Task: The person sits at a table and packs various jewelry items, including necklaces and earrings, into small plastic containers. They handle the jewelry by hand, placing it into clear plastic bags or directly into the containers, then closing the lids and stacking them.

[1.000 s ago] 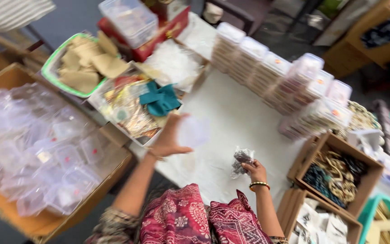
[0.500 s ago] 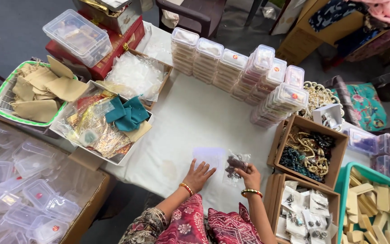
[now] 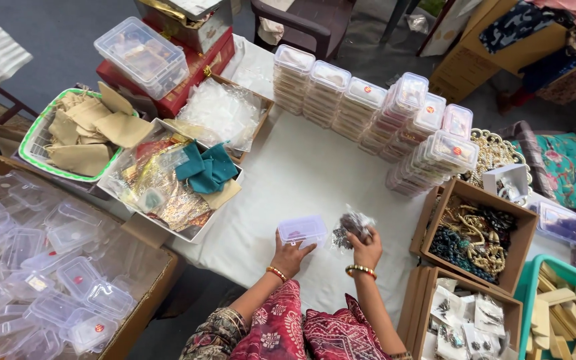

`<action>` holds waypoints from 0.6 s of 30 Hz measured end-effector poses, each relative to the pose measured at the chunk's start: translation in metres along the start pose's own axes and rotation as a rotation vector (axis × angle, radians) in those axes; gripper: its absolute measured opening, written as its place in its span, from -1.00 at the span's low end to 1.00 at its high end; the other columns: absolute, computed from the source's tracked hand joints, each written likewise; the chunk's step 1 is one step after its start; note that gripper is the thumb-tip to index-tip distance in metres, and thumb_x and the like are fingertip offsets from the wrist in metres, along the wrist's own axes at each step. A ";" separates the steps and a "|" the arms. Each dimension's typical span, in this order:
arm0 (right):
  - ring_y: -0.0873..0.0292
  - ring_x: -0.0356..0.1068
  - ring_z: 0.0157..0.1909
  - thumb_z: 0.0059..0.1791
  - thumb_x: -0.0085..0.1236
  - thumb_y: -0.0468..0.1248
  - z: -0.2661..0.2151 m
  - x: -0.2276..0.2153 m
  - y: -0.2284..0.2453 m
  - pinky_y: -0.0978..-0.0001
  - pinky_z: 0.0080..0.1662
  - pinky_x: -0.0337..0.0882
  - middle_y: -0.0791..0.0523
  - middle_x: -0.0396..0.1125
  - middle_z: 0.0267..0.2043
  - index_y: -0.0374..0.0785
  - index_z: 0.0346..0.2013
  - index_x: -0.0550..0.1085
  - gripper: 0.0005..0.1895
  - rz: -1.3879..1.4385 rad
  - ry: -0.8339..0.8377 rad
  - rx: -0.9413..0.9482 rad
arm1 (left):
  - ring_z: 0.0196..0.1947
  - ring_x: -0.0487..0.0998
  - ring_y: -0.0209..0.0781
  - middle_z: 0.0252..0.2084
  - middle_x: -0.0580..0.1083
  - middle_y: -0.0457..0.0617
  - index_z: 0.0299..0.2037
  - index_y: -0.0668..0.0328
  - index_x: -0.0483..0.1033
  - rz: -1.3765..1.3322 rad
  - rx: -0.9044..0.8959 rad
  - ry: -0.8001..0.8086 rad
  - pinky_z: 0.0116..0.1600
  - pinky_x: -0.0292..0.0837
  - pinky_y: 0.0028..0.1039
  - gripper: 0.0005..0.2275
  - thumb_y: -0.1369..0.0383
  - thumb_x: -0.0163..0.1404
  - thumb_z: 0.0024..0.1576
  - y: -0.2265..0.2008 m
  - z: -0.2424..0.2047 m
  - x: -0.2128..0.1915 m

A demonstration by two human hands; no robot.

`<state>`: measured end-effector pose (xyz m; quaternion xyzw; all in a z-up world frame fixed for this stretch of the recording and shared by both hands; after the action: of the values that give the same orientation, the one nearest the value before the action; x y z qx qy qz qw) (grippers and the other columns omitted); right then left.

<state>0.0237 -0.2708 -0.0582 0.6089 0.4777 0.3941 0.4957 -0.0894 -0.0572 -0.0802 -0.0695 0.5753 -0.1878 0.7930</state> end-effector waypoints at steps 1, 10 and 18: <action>0.26 0.47 -0.24 -0.19 0.35 -0.52 -0.010 0.000 -0.002 0.44 -0.22 0.49 0.09 0.48 -0.22 -0.29 0.10 0.39 -0.41 -0.003 0.006 -0.001 | 0.32 0.23 0.07 0.18 0.36 0.00 0.12 -0.32 0.55 0.001 -0.006 -0.003 0.34 -0.24 0.51 -0.52 0.52 -0.01 0.01 0.003 0.000 0.000; 0.13 0.49 -0.20 -0.16 0.28 -0.51 -0.072 0.032 -0.011 0.21 -0.17 0.55 0.08 0.46 -0.20 -0.22 -0.09 0.40 -0.61 0.147 -0.051 0.517 | 0.34 0.16 0.15 0.36 0.16 0.19 0.34 0.07 0.30 -0.226 -0.195 0.067 0.44 0.12 -0.05 -0.41 0.58 0.01 0.02 0.018 0.022 -0.051; 0.00 0.51 -0.14 -0.10 0.24 -0.53 -0.092 0.093 -0.019 0.07 -0.11 0.63 -0.03 0.45 -0.13 -0.41 -0.01 0.38 -0.61 0.160 -0.123 0.547 | 0.33 0.25 0.26 0.31 0.25 0.21 0.30 0.07 0.28 -0.533 -0.259 -0.031 0.38 0.26 -0.14 -0.34 0.62 -0.07 -0.13 0.026 0.012 -0.053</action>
<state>-0.0464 -0.1586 -0.0582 0.7784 0.4858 0.2509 0.3083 -0.0866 -0.0149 -0.0377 -0.3217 0.5436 -0.3135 0.7090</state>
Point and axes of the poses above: each hand's wrist, its own z-axis towards the middle knuckle, its own x-axis out of the palm, y = z × x, the point moved 2 cm from there along z, towards the middle knuckle
